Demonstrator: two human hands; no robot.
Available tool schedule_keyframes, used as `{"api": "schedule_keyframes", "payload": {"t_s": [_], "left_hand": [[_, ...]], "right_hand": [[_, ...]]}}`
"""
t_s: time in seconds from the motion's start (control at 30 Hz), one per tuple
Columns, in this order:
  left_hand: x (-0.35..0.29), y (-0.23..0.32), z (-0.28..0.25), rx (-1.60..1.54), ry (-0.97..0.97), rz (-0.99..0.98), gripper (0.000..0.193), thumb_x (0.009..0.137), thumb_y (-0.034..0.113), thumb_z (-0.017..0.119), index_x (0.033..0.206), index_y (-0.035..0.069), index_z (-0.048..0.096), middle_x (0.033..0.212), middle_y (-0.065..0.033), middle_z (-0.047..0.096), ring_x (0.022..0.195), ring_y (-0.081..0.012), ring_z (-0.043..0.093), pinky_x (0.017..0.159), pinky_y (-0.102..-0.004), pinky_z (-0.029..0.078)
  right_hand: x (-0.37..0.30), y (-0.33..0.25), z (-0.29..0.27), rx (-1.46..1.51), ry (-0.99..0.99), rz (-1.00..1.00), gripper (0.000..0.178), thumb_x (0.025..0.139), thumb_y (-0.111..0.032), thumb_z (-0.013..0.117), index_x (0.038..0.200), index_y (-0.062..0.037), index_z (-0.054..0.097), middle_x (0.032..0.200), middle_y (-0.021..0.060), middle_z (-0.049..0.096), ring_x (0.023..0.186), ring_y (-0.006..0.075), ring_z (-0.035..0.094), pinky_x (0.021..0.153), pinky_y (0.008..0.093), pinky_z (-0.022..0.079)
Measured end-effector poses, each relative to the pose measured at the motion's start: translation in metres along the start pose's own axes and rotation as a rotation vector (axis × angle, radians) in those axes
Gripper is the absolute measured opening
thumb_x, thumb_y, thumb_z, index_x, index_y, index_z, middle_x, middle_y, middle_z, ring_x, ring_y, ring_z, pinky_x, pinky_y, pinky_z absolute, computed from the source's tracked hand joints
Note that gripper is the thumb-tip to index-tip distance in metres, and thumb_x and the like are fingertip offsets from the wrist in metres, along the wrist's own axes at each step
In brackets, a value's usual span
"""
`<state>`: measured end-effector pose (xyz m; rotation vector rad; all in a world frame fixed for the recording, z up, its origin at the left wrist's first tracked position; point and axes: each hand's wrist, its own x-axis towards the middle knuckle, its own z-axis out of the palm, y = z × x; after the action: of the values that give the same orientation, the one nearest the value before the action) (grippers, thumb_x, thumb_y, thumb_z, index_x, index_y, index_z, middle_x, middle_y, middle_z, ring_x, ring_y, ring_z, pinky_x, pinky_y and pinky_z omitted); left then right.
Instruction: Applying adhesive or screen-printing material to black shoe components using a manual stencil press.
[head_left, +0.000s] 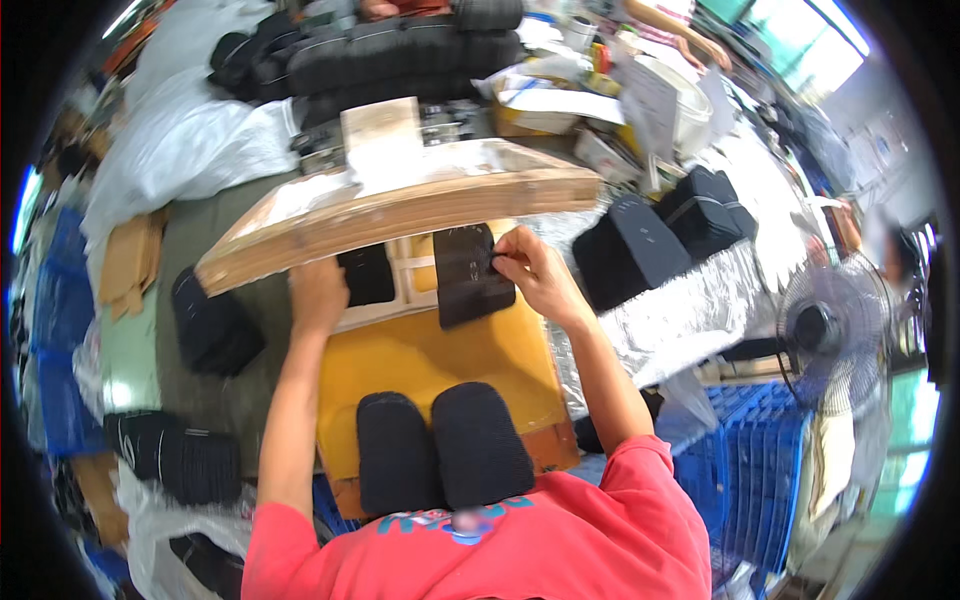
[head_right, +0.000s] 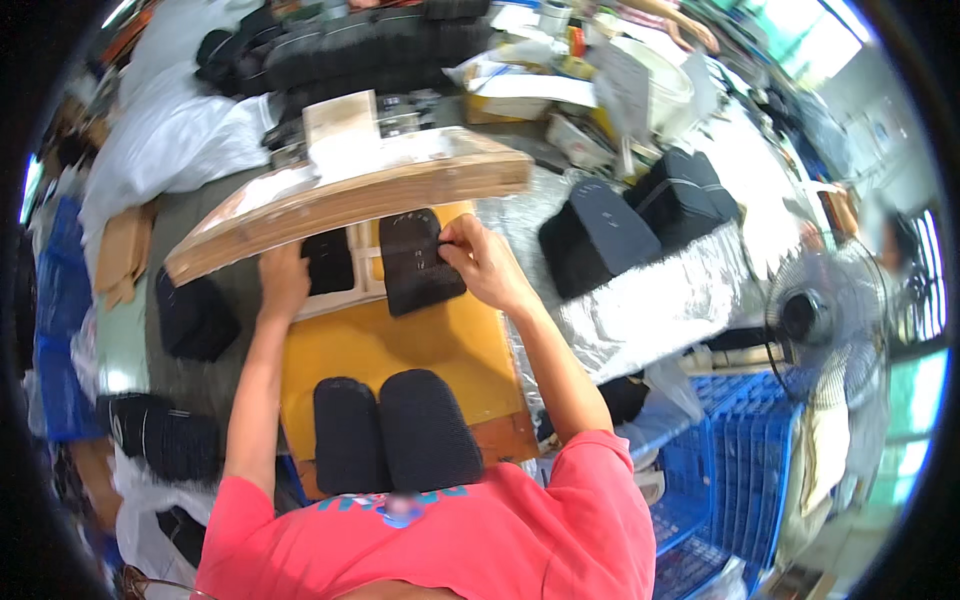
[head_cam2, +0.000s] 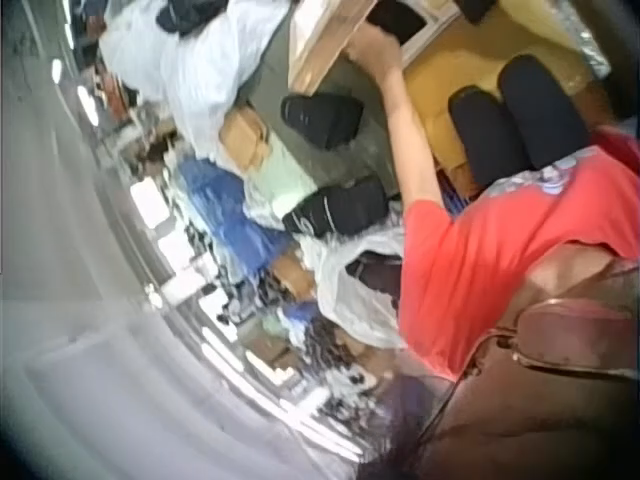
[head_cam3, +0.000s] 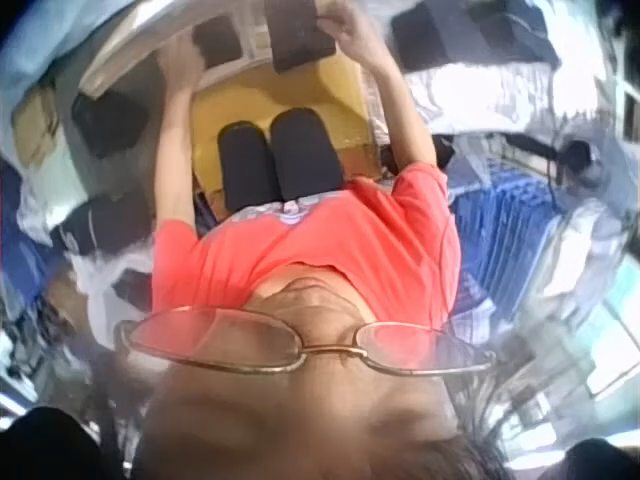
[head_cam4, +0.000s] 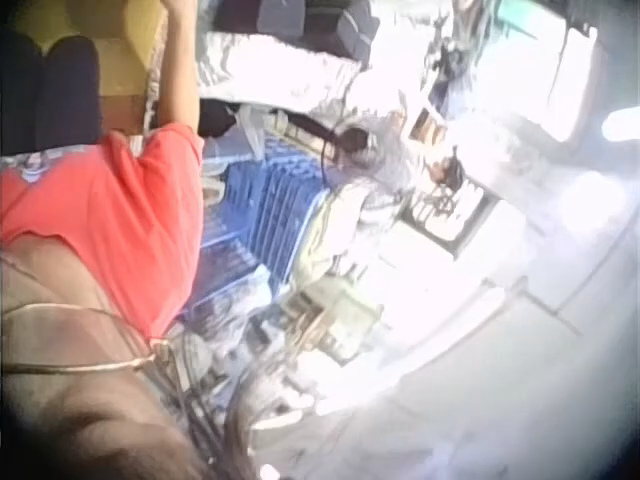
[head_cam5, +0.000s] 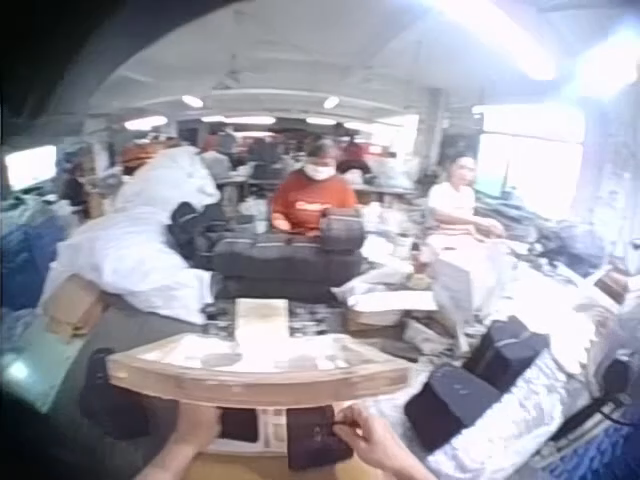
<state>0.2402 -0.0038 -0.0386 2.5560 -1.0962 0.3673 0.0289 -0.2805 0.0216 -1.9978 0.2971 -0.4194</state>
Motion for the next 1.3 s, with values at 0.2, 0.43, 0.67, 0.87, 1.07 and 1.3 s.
{"api": "schedule_keyframes", "payload": {"t_s": [0.2, 0.43, 0.67, 0.87, 1.07, 1.3], "left_hand": [[0.007, -0.002, 0.006, -0.032, -0.032, -0.043, 0.026, 0.085, 0.003, 0.064, 0.109, 0.006, 0.054, 0.108, -0.0123, 0.057, 0.113, -0.0343, 0.051, 0.097, -0.0496, 0.036], [-0.012, 0.005, -0.026, -0.643, -0.073, -0.401, 0.021, 0.090, 0.001, 0.056, 0.111, 0.005, 0.055, 0.103, -0.0071, 0.056, 0.098, -0.0192, 0.051, 0.091, -0.0315, 0.038], [-0.113, -0.011, -0.140, -0.878, 0.339, -0.457, 0.024, 0.095, 0.005, 0.055, 0.118, 0.002, 0.056, 0.113, -0.0037, 0.055, 0.107, -0.0132, 0.050, 0.100, -0.0266, 0.034], [-0.139, -0.066, -0.198, -0.752, 0.799, -0.560, 0.026, 0.091, 0.004, 0.060, 0.117, 0.000, 0.062, 0.119, -0.0071, 0.064, 0.113, -0.0160, 0.056, 0.101, -0.0291, 0.039], [-0.127, -0.100, -0.203, -0.812, 0.809, -0.666, 0.030, 0.089, -0.006, 0.051, 0.113, 0.002, 0.068, 0.105, -0.0008, 0.065, 0.094, -0.0074, 0.055, 0.084, -0.0212, 0.041], [-0.083, -0.129, -0.168, -0.624, 0.496, -0.748, 0.029, 0.087, -0.005, 0.053, 0.109, 0.007, 0.069, 0.101, -0.0037, 0.067, 0.093, -0.0139, 0.062, 0.083, -0.0285, 0.046]], "right_hand": [[-0.037, -0.035, -0.152, -0.318, 0.462, -0.131, 0.029, 0.087, 0.004, 0.059, 0.115, -0.0032, 0.064, 0.097, 0.0051, 0.065, 0.089, 0.0127, 0.061, 0.081, 0.0260, 0.049], [-0.017, 0.046, -0.227, -0.431, 0.348, 0.126, 0.028, 0.088, 0.003, 0.059, 0.115, -0.0015, 0.065, 0.095, 0.0094, 0.069, 0.089, 0.0173, 0.065, 0.084, 0.0288, 0.050], [-0.004, 0.049, -0.214, -0.490, 0.315, 0.080, 0.028, 0.088, -0.001, 0.058, 0.115, -0.0003, 0.065, 0.108, 0.0164, 0.071, 0.104, 0.0244, 0.068, 0.093, 0.0321, 0.050], [-0.016, 0.071, -0.243, -0.355, 0.241, 0.071, 0.034, 0.098, -0.007, 0.057, 0.131, -0.0003, 0.058, 0.127, 0.0112, 0.064, 0.117, 0.0181, 0.061, 0.102, 0.0286, 0.044], [-0.041, 0.035, -0.212, -0.697, 0.010, 0.166, 0.096, 0.069, -0.029, 0.081, 0.148, -0.0001, 0.035, 0.137, 0.0206, 0.048, 0.128, 0.0332, 0.046, 0.110, 0.0409, 0.034], [-0.048, 0.012, -0.193, -0.779, 0.046, 0.225, 0.099, 0.062, -0.027, 0.079, 0.148, -0.0011, 0.035, 0.136, 0.0219, 0.048, 0.130, 0.0375, 0.045, 0.110, 0.0429, 0.033]]}}
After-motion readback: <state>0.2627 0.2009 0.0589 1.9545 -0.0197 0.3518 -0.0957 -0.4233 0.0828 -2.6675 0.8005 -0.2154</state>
